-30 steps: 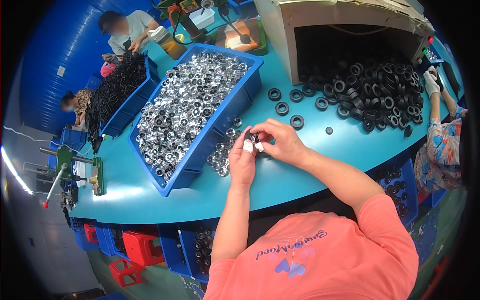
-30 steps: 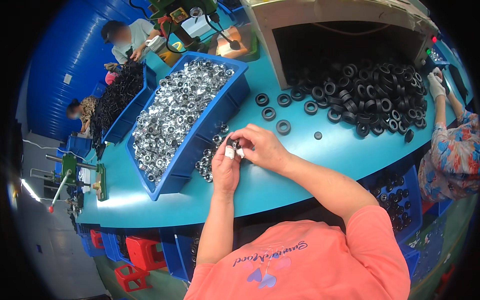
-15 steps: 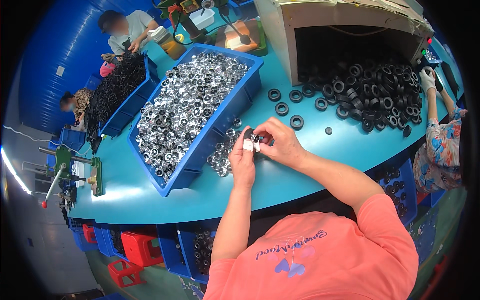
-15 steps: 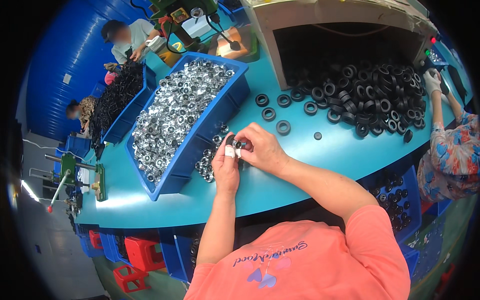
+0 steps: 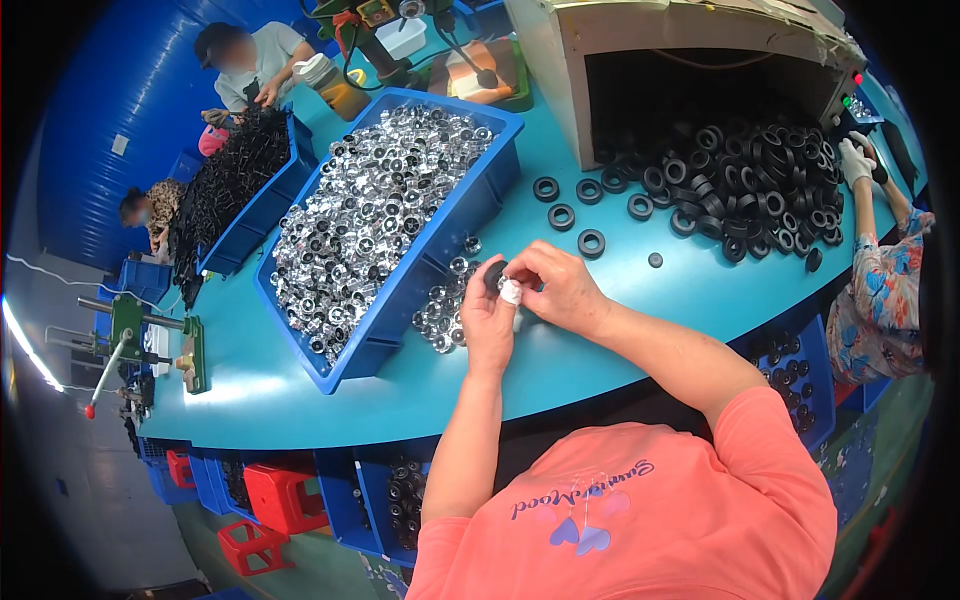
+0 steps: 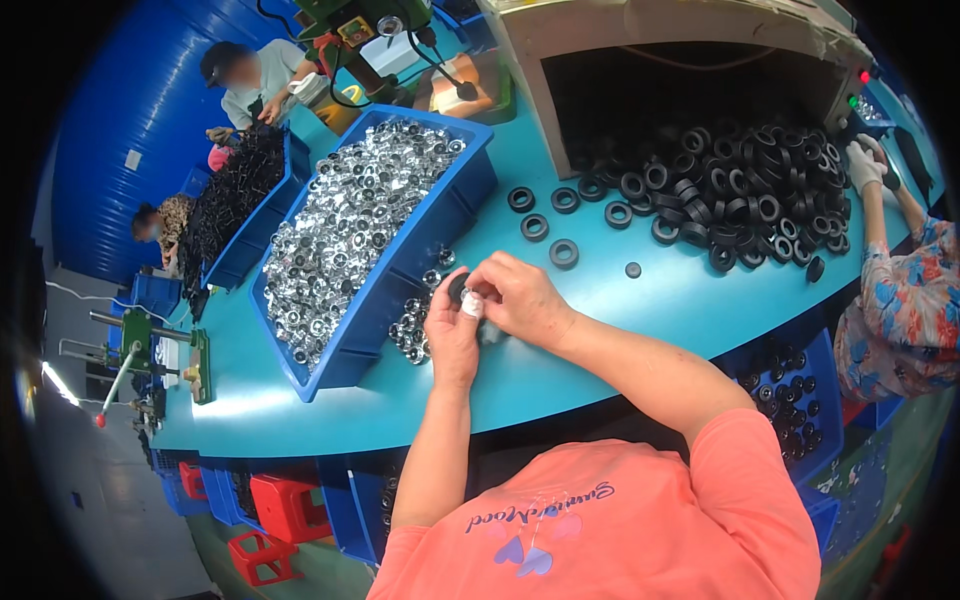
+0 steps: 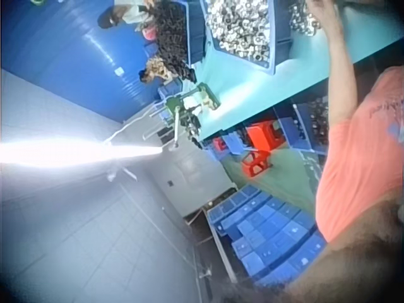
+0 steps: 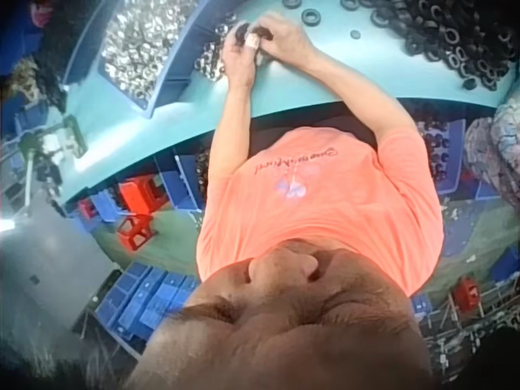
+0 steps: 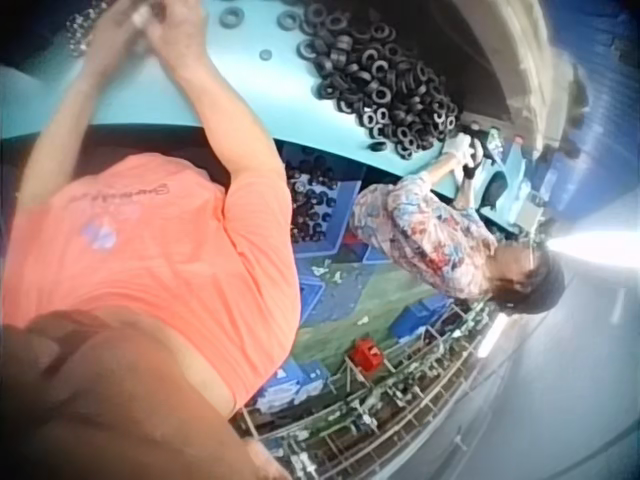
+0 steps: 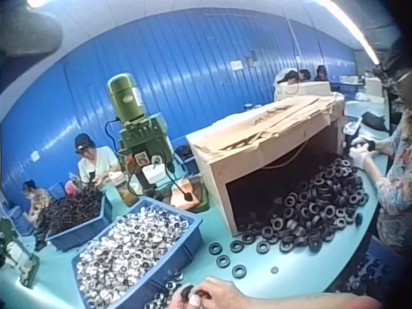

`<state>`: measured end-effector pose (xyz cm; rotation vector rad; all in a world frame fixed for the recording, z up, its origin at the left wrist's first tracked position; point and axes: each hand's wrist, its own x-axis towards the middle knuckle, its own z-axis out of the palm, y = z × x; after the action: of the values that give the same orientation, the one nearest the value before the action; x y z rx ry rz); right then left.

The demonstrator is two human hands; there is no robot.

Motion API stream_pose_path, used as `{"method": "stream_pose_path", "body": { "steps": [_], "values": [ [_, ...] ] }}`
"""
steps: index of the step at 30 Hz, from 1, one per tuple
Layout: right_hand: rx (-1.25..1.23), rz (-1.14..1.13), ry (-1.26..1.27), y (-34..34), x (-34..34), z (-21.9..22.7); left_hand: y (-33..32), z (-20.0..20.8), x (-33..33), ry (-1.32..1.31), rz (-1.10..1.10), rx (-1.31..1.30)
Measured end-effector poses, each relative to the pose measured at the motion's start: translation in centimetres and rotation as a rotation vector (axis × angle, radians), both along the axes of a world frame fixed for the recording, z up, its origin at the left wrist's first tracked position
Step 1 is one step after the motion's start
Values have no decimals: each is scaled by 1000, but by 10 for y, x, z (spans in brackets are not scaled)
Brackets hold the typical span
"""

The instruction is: The person is manually assembling toy wheels by fitting small rubber tires onto plastic wheel hubs.

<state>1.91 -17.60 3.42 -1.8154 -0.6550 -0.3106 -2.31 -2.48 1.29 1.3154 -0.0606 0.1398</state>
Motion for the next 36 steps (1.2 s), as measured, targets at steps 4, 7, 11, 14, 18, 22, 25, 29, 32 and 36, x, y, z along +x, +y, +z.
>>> {"method": "stream_pose_path", "body": {
  "steps": [4, 7, 11, 14, 18, 22, 25, 29, 32, 36],
  "values": [
    [105, 141, 236, -7, 6, 8, 6, -4, 3, 43, 22, -68],
    [129, 126, 359, -15, 14, 10, 9, -3, 2, 86, 12, -176],
    [97, 265, 495, -12, 11, 1, 11, 1, 2, 67, -20, -212],
    [166, 270, 492, -9, 5, 0, 10, -1, 2, 45, 13, -159],
    [208, 260, 471, -7, -2, -1, 10, -5, 2, -15, 57, -64],
    [189, 250, 449, -6, -5, 1, 11, -3, 0, -4, 99, 7],
    [175, 209, 414, -1, -6, -1, 12, 1, 2, 54, 121, 23],
    [194, 189, 598, 2, 4, -2, 12, 5, 5, 123, 32, -131],
    [213, 226, 705, -7, 16, -10, 12, 6, 5, 129, -46, -138],
    [285, 258, 760, -8, 16, -9, 10, 3, 5, 139, -35, -91]
  ]
}}
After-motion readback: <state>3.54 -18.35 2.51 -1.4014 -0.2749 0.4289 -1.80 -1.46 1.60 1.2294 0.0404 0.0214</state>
